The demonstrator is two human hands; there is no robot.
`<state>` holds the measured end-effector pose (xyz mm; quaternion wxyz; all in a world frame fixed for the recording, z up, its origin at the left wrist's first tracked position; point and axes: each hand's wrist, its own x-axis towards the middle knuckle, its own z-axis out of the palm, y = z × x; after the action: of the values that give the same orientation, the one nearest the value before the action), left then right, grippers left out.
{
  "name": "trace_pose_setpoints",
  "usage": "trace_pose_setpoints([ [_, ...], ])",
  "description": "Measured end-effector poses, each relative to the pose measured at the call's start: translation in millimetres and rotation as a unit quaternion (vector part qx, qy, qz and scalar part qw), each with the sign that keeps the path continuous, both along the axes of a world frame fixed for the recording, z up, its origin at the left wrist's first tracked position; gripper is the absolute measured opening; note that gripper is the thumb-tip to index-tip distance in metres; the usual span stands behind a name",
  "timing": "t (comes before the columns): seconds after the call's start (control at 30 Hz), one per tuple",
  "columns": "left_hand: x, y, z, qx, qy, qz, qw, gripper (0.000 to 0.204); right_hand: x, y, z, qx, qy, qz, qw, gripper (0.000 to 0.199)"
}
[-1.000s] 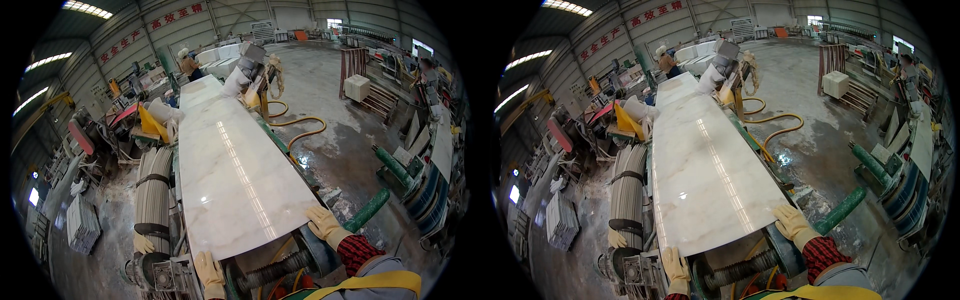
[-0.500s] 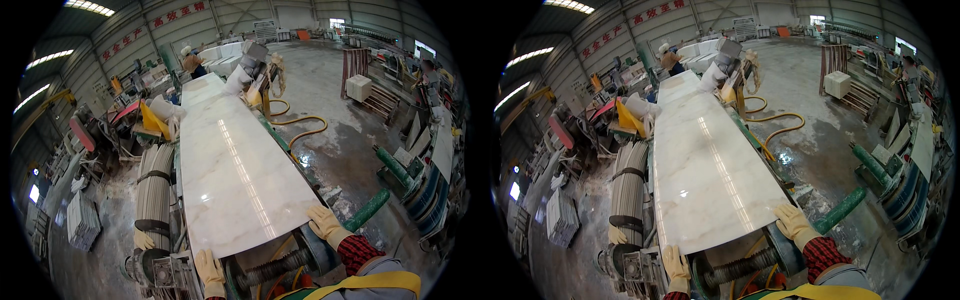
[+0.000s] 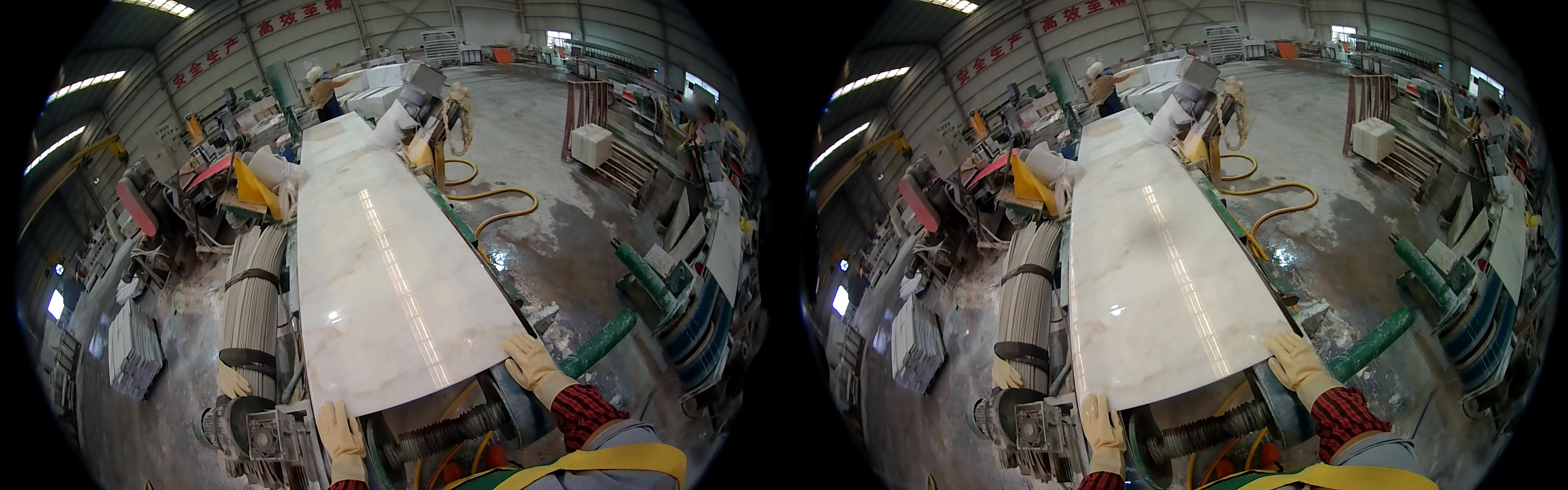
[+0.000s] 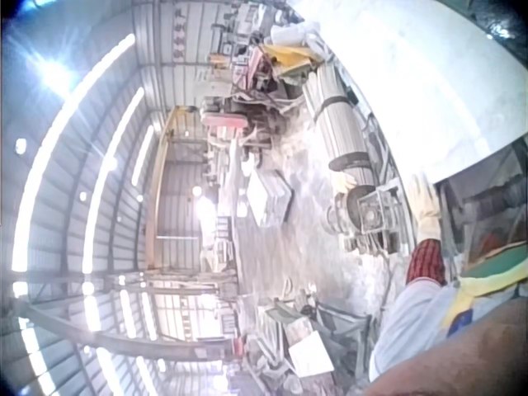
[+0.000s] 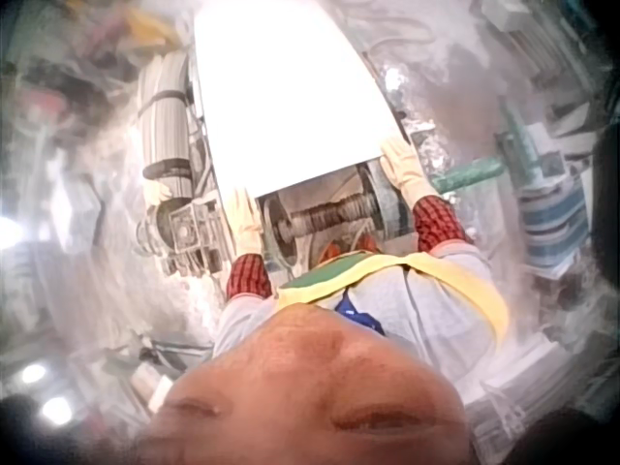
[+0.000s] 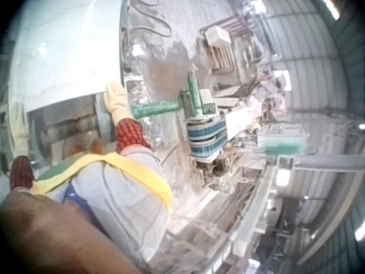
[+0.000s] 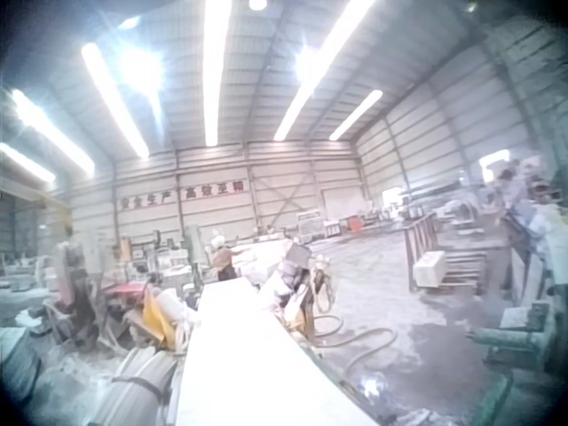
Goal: The person repeatedly lifts large white stone slabs from a conveyor belt and places them onto a stack. The person wears gloves and handles the slabs by hand, moving them one at a time in a repetitive cycle.
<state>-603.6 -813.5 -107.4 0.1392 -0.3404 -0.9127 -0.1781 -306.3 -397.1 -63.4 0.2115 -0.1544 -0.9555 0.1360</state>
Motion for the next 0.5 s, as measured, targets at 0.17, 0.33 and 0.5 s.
trace_pose_setpoints([
  [0.17,1.0,0.4,5.7,-0.009,-0.002,0.001,1.000,0.054,2.0,-1.7,1.2,0.003,0.003,0.001,1.000,0.045],
  [0.33,1.7,-2.0,1.8,-0.003,0.027,-0.004,1.000,0.054,3.1,-1.8,-2.6,0.014,0.020,0.001,1.000,0.044],
  [0.5,5.8,-0.1,10.2,-0.005,-0.012,-0.006,1.000,0.054,2.8,-6.8,6.5,0.052,0.048,-0.002,0.998,0.040],
])
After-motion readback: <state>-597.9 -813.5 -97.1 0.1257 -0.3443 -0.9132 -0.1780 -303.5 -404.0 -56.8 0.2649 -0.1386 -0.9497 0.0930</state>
